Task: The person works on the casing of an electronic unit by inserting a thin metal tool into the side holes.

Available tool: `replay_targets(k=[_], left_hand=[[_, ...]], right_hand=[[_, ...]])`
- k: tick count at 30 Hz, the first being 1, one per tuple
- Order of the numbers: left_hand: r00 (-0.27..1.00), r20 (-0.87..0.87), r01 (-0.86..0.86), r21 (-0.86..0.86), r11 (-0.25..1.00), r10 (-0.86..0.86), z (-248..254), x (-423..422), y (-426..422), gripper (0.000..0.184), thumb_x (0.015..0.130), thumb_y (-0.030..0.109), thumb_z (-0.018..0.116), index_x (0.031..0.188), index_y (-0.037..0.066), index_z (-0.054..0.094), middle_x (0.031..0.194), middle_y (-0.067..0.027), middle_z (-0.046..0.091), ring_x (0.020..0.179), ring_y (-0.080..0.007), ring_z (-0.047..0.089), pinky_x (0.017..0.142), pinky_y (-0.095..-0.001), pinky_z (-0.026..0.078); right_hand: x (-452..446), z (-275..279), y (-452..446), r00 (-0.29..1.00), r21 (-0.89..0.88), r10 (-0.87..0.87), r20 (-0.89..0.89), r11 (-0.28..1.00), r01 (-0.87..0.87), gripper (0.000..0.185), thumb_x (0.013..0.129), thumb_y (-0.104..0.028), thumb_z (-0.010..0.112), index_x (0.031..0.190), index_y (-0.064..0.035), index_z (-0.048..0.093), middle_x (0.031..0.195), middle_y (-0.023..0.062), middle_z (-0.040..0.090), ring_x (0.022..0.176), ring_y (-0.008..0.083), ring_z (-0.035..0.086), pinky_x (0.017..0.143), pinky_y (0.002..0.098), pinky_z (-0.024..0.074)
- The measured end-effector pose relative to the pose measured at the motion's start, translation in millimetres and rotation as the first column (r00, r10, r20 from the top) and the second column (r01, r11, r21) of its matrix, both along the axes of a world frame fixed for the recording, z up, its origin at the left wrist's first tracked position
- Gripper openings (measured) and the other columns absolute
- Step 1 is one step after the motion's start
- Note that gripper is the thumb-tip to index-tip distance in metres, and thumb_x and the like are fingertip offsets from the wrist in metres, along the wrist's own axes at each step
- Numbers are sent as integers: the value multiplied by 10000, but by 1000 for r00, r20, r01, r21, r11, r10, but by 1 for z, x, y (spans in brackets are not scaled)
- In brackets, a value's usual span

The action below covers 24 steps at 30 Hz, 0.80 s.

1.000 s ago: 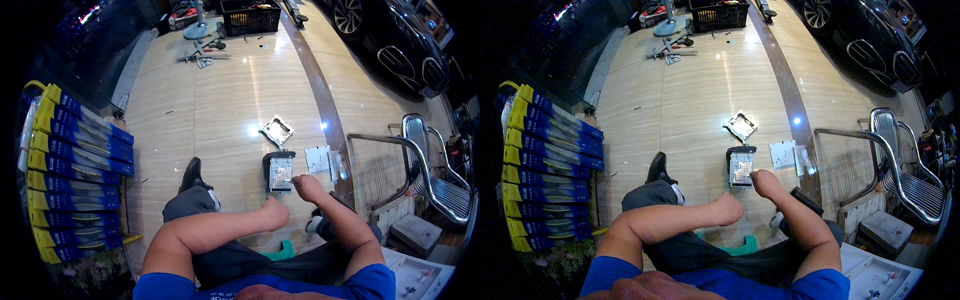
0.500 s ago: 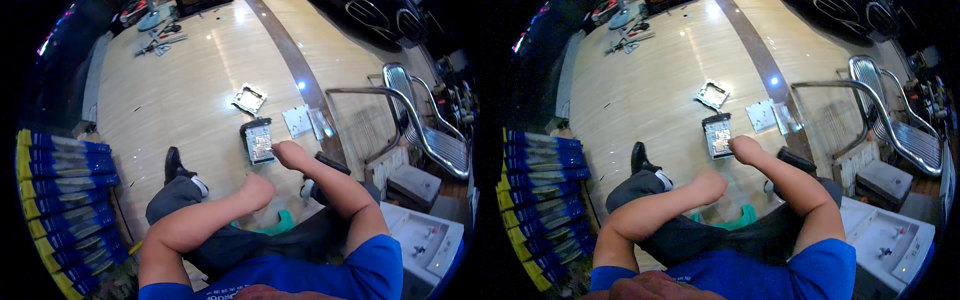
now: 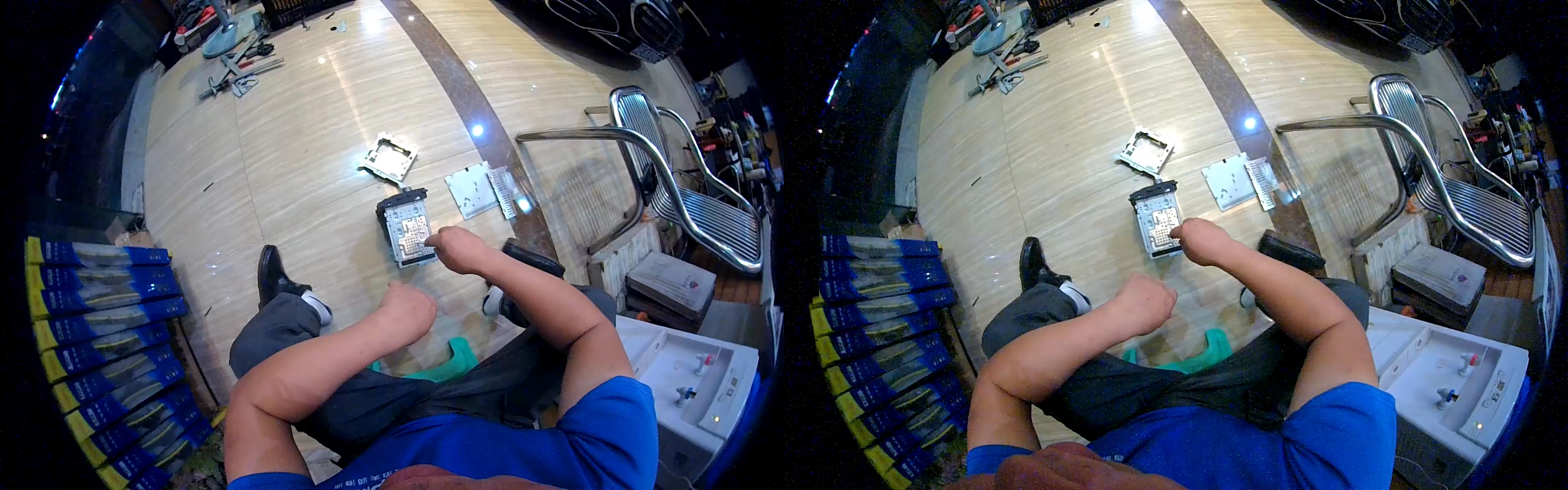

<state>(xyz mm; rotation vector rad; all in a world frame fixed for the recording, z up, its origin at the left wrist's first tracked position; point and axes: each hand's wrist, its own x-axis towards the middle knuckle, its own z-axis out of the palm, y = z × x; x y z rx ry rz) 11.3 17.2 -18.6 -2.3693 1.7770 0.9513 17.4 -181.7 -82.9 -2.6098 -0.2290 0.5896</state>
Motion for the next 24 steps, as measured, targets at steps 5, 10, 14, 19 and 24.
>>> replay_targets(k=[5, 10, 14, 19, 24], left_hand=[[1000, 1, 4, 5, 1000, -4, 1, -1, 1, 228, 846, 311, 637, 898, 91, 671, 862, -103, 707, 808, -289, 691, 658, -463, 500], [1000, 19, 5, -20, 1000, -4, 1, -1, 3, 165, 834, 253, 612, 860, 106, 682, 836, -95, 706, 775, -275, 691, 623, -456, 494], [998, -10, 59, 94, 994, -58, 8, 3, -3, 195, 860, 164, 549, 915, 140, 736, 914, -53, 721, 839, -235, 692, 706, -452, 455], [1000, -18, -4, 89, 996, 6, 6, 1, -3, 197, 855, 167, 553, 913, 140, 739, 929, -64, 721, 867, -249, 692, 733, -461, 469], [999, 28, 15, 56, 998, -16, -1, -1, 0, 191, 863, 160, 533, 932, 121, 706, 901, -75, 717, 826, -250, 693, 677, -453, 475]], right_hand=[[1, 0, 2, 999, 5, 26, -21, 1000, -26, 186, 833, -77, 537, 970, -35, 655, 876, 224, 668, 888, 398, 648, 793, 493, 513], [4, 1, 2, 999, -54, -38, -33, 998, 37, 139, 848, -119, 553, 902, -23, 638, 847, 222, 658, 846, 404, 643, 760, 506, 509], [1, -10, -2, 997, -7, -38, 67, 999, 38, 146, 854, -147, 563, 893, -34, 647, 830, 218, 653, 822, 399, 637, 747, 509, 502], [2, -5, -1, 992, 63, -53, 112, 997, 46, 181, 850, -122, 535, 937, -65, 684, 823, 212, 648, 823, 401, 635, 753, 497, 508], [1, 0, 1, 998, 88, 2, 67, 996, -7, 261, 851, -90, 561, 1085, -37, 663, 917, 239, 642, 870, 416, 620, 787, 476, 494]])
